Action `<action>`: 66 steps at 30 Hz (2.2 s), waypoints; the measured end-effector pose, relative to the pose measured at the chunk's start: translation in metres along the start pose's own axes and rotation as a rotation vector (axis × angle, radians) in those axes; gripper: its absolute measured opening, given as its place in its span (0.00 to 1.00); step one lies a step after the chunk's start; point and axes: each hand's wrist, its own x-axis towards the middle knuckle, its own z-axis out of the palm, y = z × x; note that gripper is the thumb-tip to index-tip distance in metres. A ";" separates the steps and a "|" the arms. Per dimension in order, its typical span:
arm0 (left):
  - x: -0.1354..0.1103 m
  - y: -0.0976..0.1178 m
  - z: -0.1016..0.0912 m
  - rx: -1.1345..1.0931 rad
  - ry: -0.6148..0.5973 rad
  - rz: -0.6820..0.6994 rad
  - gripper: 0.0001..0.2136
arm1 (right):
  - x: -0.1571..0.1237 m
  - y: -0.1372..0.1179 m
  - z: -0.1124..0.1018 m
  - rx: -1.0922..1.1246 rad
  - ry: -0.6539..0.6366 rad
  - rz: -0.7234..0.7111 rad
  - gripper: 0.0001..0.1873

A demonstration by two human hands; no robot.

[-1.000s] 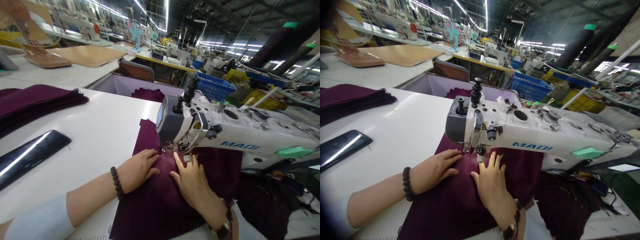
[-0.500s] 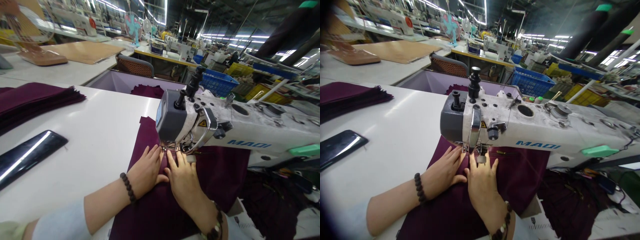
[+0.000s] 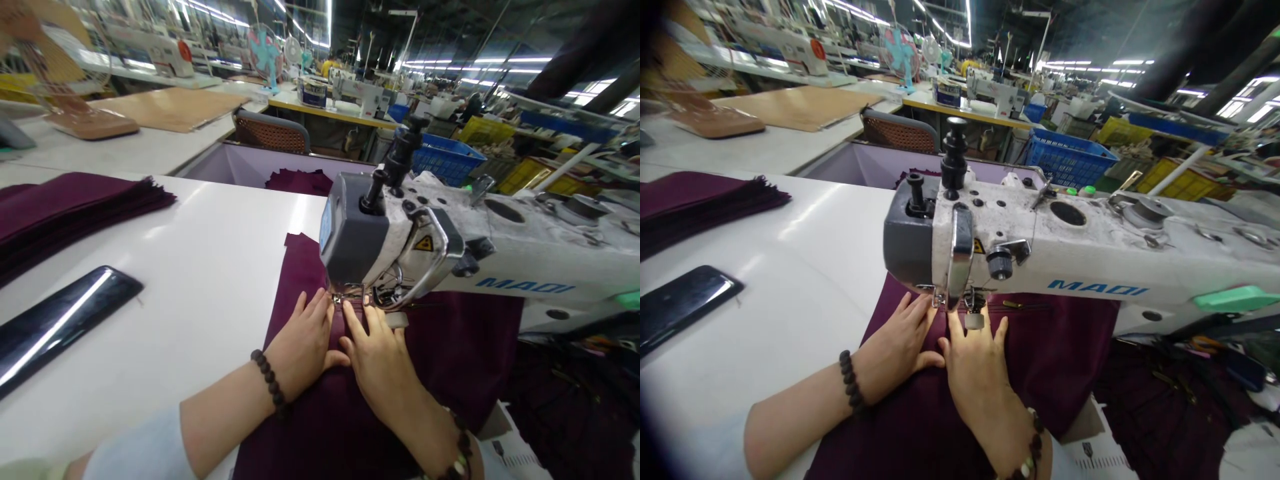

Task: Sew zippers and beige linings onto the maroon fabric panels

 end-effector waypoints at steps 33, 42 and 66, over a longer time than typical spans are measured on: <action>0.011 -0.012 -0.006 -0.072 0.016 0.028 0.34 | 0.011 0.004 0.003 -0.047 0.045 -0.038 0.19; 0.012 -0.016 -0.003 -0.046 0.030 0.026 0.36 | 0.012 0.006 0.012 -0.118 0.146 -0.093 0.18; -0.040 -0.008 -0.013 -0.007 -0.140 0.120 0.22 | -0.002 0.076 0.023 0.093 0.156 -0.350 0.17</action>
